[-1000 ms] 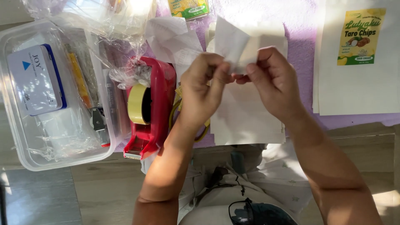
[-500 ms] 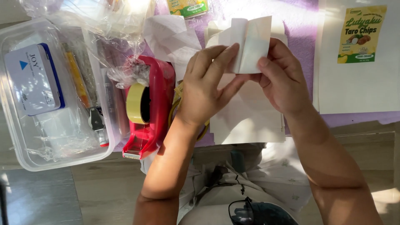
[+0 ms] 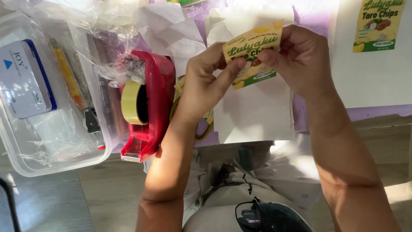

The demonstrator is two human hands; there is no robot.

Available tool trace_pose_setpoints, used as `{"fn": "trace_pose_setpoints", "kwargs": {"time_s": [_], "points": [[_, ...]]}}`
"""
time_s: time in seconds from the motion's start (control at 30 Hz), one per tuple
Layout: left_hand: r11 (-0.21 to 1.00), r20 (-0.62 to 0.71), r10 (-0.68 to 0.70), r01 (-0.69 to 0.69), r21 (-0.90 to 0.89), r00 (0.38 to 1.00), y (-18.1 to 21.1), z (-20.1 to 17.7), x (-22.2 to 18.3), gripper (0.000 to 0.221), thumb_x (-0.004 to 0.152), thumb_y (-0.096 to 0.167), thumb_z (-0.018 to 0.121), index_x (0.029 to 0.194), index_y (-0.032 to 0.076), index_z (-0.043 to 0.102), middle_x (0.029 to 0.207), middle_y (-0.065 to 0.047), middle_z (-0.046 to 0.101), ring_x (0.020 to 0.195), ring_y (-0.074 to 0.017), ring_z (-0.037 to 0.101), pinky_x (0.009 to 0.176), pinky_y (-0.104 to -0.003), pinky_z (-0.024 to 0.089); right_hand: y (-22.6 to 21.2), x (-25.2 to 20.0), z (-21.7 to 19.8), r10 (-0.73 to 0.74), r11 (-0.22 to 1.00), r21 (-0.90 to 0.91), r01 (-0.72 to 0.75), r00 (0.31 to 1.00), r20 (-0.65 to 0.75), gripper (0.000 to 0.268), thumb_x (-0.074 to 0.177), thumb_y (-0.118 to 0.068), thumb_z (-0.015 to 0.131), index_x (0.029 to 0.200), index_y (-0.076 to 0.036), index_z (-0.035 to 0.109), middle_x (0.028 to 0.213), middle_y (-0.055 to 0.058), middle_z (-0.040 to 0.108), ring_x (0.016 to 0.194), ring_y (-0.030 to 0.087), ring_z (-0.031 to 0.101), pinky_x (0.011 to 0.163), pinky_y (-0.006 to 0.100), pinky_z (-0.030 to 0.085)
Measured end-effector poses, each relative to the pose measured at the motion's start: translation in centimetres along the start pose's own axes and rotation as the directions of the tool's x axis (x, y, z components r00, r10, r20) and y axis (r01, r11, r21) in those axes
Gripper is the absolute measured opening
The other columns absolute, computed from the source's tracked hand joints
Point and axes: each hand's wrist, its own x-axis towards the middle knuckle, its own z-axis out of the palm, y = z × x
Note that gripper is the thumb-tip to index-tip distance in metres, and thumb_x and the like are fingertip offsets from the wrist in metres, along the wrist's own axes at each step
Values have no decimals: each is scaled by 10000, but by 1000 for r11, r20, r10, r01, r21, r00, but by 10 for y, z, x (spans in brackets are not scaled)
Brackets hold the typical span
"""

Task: Labeling and preparing paper bags for taro chips by peeling and sticking labels and trimming them with scissors.

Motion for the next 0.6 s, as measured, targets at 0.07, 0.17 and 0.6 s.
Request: {"fn": "trace_pose_setpoints", "kwargs": {"time_s": [0.07, 0.17, 0.6], "points": [[997, -3, -43, 43, -69, 999, -4, 0, 2, 215, 1060, 284, 617, 1119, 83, 664, 998, -1, 673, 930, -104, 635, 747, -271, 527, 2, 0, 0, 6, 1000, -16, -6, 1000, 13, 230, 1028, -145, 743, 1150, 3, 618, 1071, 130, 719, 951, 196, 733, 812, 286, 645], [989, -38, -92, 87, -121, 995, -14, 1, 4, 189, 1020, 268, 677, 1071, 86, 678, 945, 16, 628, 886, -92, 608, 717, -249, 504, 10, 0, 0, 19, 998, -55, -20, 1000, -12, 208, 1082, -208, 715, 1050, -21, 630, 931, 54, 670, 833, 103, 631, 716, 227, 545], [977, -257, -166, 195, 91, 952, -15, 14, 13, 251, 993, 57, 672, 1112, 122, 461, 848, -53, 645, 800, -134, 723, 641, -242, 576, 23, 5, -5, 177, 966, -173, -191, 980, -94, 186, 1092, -34, 736, 1224, 24, 619, 991, 82, 693, 898, 128, 681, 764, 232, 604]]}}
